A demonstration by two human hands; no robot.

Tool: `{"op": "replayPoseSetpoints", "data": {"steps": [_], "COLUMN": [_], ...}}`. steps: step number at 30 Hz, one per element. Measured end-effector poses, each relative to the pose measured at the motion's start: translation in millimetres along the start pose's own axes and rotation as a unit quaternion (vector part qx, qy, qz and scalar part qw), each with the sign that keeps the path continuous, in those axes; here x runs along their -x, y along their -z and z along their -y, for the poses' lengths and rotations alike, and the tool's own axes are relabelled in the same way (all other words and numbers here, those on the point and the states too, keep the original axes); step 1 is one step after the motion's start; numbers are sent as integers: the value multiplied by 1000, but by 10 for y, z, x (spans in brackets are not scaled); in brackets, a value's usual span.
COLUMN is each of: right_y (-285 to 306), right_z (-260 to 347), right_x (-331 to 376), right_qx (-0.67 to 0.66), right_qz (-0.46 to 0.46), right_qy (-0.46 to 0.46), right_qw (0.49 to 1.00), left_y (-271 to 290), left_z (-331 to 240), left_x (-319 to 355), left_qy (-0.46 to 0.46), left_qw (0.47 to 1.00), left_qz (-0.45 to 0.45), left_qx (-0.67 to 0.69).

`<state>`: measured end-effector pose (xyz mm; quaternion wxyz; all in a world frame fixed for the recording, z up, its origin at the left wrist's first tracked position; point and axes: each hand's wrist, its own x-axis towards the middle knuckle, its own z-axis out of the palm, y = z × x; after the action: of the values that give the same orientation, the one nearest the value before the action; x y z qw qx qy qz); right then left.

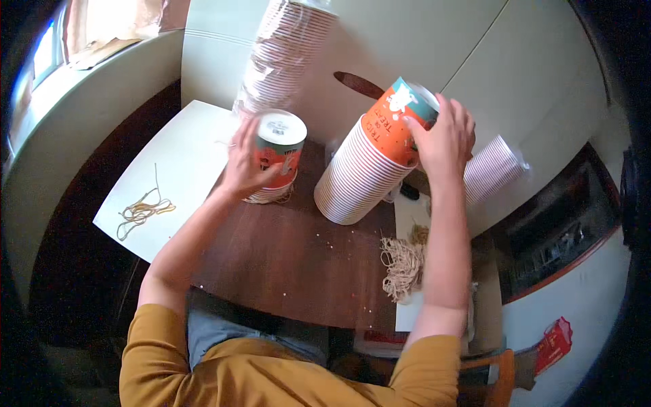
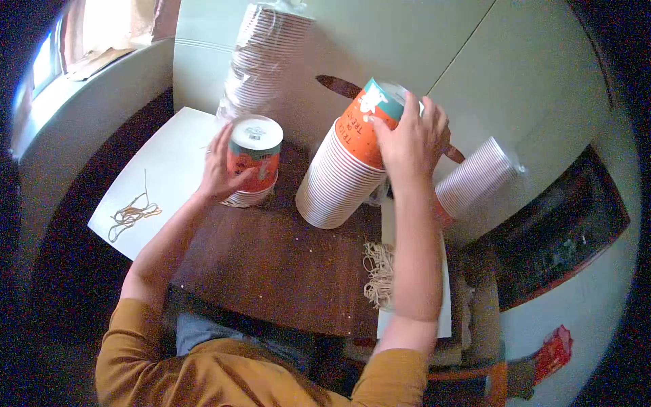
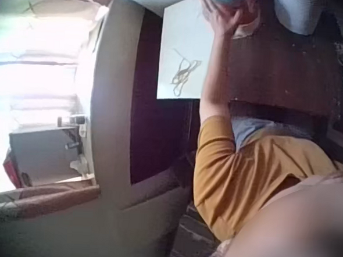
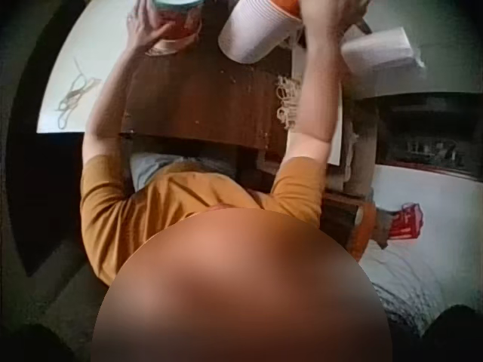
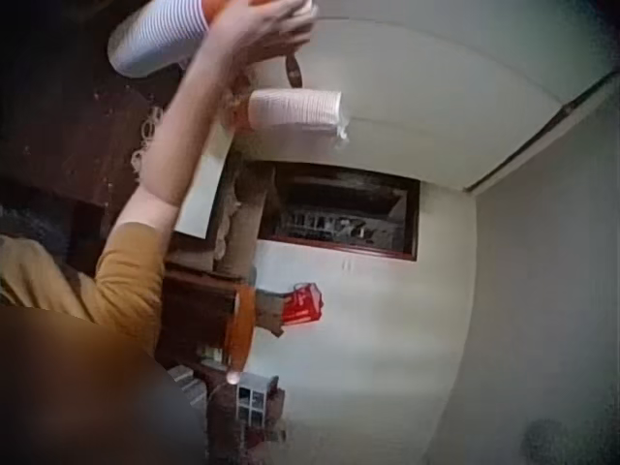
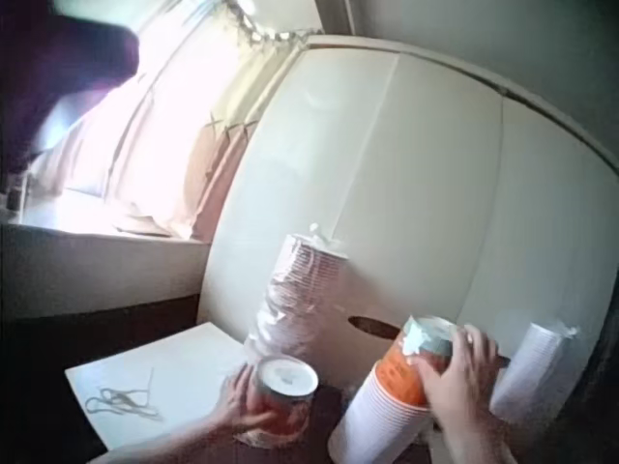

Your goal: Attaching decorative strings to paper cups by threading them through pre-punched holes and tying knots.

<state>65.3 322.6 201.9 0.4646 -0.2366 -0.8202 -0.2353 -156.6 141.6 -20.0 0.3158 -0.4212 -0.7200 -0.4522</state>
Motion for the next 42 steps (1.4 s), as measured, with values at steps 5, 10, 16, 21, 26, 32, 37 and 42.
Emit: {"op": "replayPoseSetpoints", "data": {"steps": [5, 10, 16, 21, 26, 32, 37, 42], "right_y": [-292, -354, -54, 490, 1301, 602, 82, -158], "right_z": [-266, -301, -743, -1257, -1385, -675, 164, -548], "right_x": [-259, -534, -1002, -1314, -876, 1463, 2996, 2954], "right_qx": [-96, -139, -172, -109, -263, -709, -723, -251], "right_qz": [114, 117, -4, -125, -253, 53, 223, 330], "right_qy": [-49, -54, -36, 5, -123, -345, -582, -173], "right_qw": [988, 982, 984, 986, 923, 613, 300, 893], "left_y": [-481, -1008, -1061, -981, -729, -36, 380, 959], "left_z": [-1240, -1566, -1699, -1655, -1530, -1529, -1129, -1017], "left_x": [-419, -787, -808, -801, -778, -36, 351, 402], "left_qy": [54, 123, 135, 120, 103, 228, 291, 245], "left_qw": [971, 977, 980, 977, 969, 745, 786, 852], "left_qz": [105, 97, 96, 71, 86, 320, 359, 422], "left_qx": [206, 145, 105, 160, 207, 539, 410, 191]}}
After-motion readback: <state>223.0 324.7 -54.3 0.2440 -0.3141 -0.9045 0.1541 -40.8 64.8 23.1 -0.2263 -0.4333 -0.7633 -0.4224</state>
